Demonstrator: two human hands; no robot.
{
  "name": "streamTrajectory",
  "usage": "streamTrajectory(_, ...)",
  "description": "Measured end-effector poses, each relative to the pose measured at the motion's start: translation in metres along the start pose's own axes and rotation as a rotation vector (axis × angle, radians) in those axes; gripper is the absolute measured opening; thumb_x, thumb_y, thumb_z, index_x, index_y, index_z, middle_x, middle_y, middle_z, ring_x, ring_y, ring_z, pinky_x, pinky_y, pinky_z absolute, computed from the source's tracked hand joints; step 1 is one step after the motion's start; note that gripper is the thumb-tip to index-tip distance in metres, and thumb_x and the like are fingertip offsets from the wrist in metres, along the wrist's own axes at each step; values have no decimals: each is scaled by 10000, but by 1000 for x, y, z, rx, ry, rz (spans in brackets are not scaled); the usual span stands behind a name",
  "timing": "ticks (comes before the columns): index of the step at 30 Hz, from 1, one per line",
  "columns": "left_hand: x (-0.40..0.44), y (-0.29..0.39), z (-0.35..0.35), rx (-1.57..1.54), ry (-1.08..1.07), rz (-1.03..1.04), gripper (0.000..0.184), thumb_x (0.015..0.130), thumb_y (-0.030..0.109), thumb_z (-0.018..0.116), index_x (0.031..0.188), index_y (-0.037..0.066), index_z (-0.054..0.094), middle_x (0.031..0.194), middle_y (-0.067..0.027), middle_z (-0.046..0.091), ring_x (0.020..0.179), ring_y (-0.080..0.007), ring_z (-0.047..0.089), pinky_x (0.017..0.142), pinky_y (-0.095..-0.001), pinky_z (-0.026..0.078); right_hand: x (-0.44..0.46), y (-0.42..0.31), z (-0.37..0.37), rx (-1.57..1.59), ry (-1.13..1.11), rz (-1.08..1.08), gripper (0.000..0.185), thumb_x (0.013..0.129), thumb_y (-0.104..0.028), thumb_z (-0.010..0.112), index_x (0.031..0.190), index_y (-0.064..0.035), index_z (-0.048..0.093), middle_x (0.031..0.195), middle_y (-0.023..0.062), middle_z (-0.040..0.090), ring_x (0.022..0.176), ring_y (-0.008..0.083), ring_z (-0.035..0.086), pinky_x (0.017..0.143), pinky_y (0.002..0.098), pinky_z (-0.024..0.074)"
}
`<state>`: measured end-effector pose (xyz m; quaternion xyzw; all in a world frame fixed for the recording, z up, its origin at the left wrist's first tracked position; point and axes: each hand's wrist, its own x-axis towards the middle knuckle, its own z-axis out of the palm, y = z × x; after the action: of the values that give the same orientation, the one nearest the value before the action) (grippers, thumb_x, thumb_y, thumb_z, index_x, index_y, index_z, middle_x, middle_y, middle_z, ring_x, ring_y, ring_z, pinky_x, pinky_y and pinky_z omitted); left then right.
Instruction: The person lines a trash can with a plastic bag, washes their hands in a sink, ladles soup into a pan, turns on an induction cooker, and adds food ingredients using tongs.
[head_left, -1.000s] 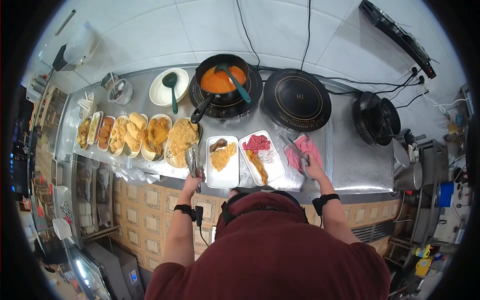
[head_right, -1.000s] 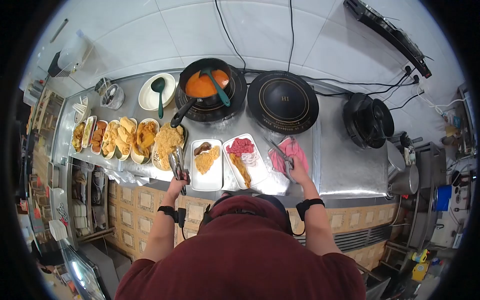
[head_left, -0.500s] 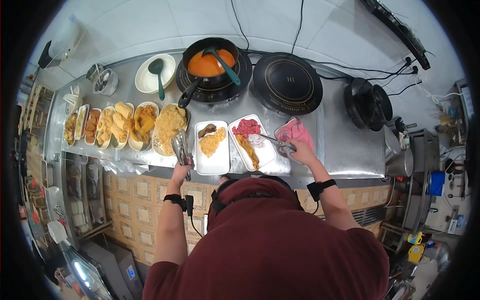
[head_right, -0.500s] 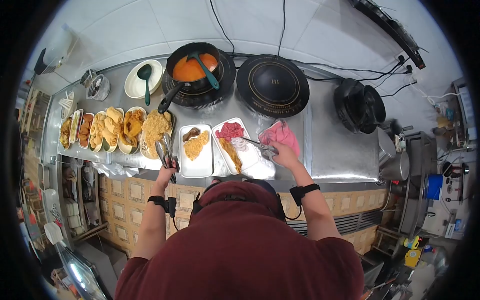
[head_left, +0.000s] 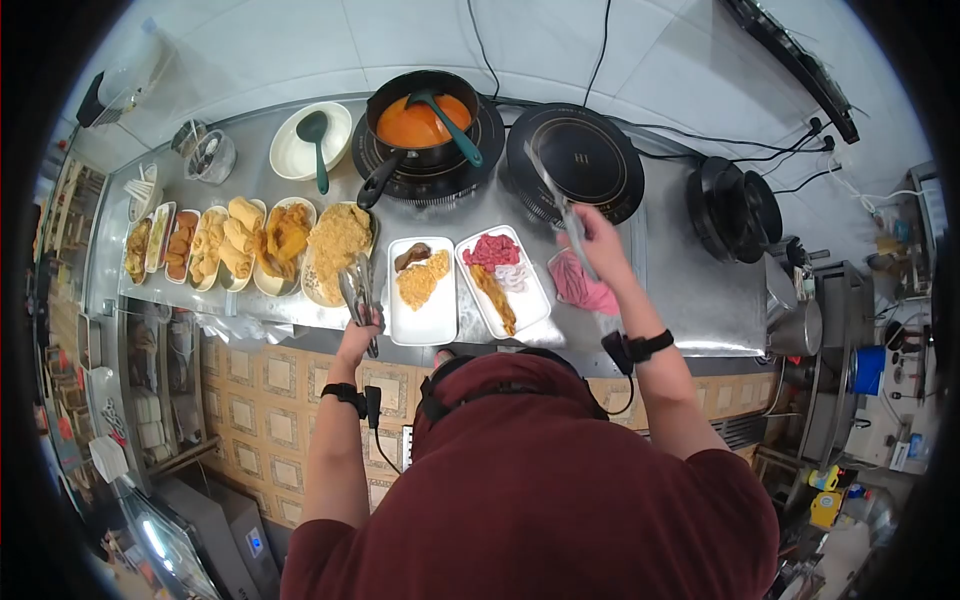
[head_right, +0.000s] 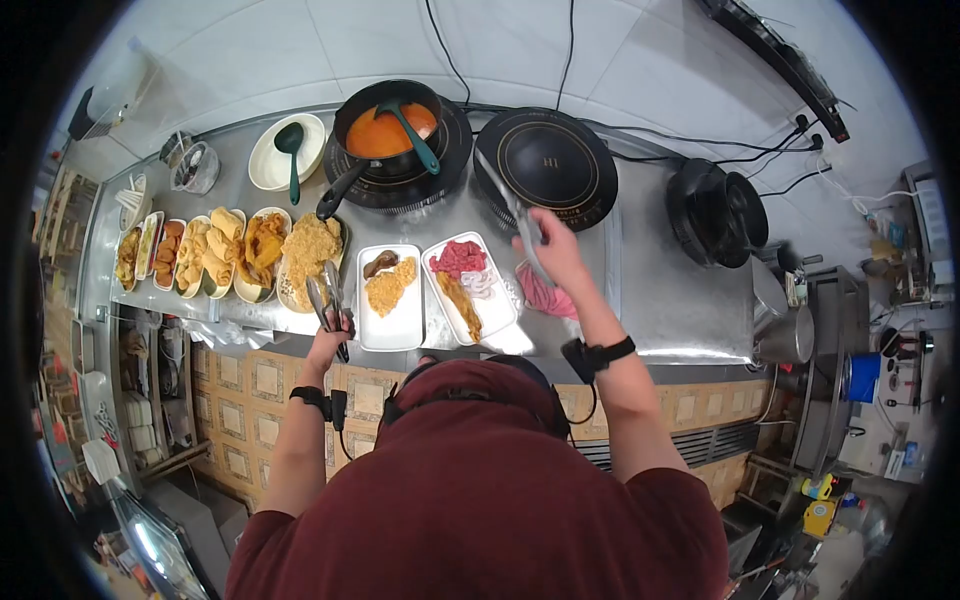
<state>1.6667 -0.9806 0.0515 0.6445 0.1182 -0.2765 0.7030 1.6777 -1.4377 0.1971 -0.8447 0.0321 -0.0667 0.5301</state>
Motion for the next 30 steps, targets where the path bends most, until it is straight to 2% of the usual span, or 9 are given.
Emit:
streamTrajectory(1, 1, -1, -2, -10, -13, 1, 267, 617, -74, 501, 848, 59, 477, 786, 7, 478, 773, -123, 486, 733, -226, 375, 13, -19, -4, 24, -17, -14, 408, 723, -134, 686, 1065, -18, 494, 922, -23, 520, 773, 73, 501, 663, 229, 430)
streamTrajectory(4, 2, 1, -1, 18, 11, -22, 280, 611, -82, 496, 851, 60, 464, 793, 4, 478, 766, -128, 486, 724, -225, 376, 39, -63, 5, 339, 100, -67, 409, 676, -144, 708, 1028, -40, 528, 810, 62, 591, 729, 99, 525, 652, 254, 436)
streamTrajectory(7, -1, 4, 1, 35, -1, 8, 278, 608, -85, 492, 843, 61, 458, 793, 7, 472, 758, -133, 482, 713, -226, 376, 51, -73, 4, -55, 52, 46, 435, 679, -185, 704, 1046, -46, 517, 804, 108, 606, 726, 158, 576, 666, 280, 447)
streamTrajectory(8, 0, 1, -1, 25, -18, 15, 281, 606, -85, 493, 844, 60, 457, 788, 8, 469, 752, -130, 479, 709, -226, 375, 50, -71, 1, -315, 33, -2, 442, 675, -212, 682, 1053, -53, 517, 819, 173, 606, 763, 279, 608, 692, 322, 457)
streamTrajectory(11, 6, -7, -6, -38, -36, 24, 289, 602, -86, 495, 851, 57, 457, 789, 12, 466, 750, -123, 479, 704, -226, 376, 35, -45, -7, -570, -46, 44, 424, 666, -222, 655, 1035, -54, 531, 859, 202, 599, 825, 354, 579, 712, 364, 459)
streamTrajectory(17, 9, -17, -11, -111, 16, -27, 327, 613, -84, 519, 917, 33, 488, 897, 9, 501, 857, -114, 509, 758, -226, 391, -34, 1, -38, -606, -211, 161, 402, 659, -158, 582, 1046, -55, 549, 889, 207, 600, 844, 359, 578, 736, 384, 458)
streamTrajectory(23, 8, -14, -12, -33, -32, 27, 286, 615, -66, 540, 876, 41, 498, 836, 10, 482, 828, -120, 491, 750, -234, 381, -65, 13, -54, -624, -281, 394, 417, 671, -148, 581, 1074, -46, 542, 900, 201, 598, 868, 318, 586, 758, 334, 450)
streamTrajectory(26, -1, 3, -2, -19, -48, 22, 258, 612, -75, 532, 831, 54, 489, 810, 14, 467, 802, -122, 486, 738, -232, 378, -69, 29, -52, -498, -156, 221, 380, 661, -156, 587, 1017, -29, 552, 850, 192, 601, 828, 318, 592, 728, 342, 454)
streamTrajectory(30, -2, 6, -1, -21, -48, 22, 268, 607, -83, 524, 818, 71, 467, 773, 18, 447, 766, -119, 478, 719, -225, 375, -69, 14, -46, -607, -249, 332, 394, 648, -200, 602, 1000, -28, 555, 877, 196, 603, 851, 346, 576, 735, 395, 452)
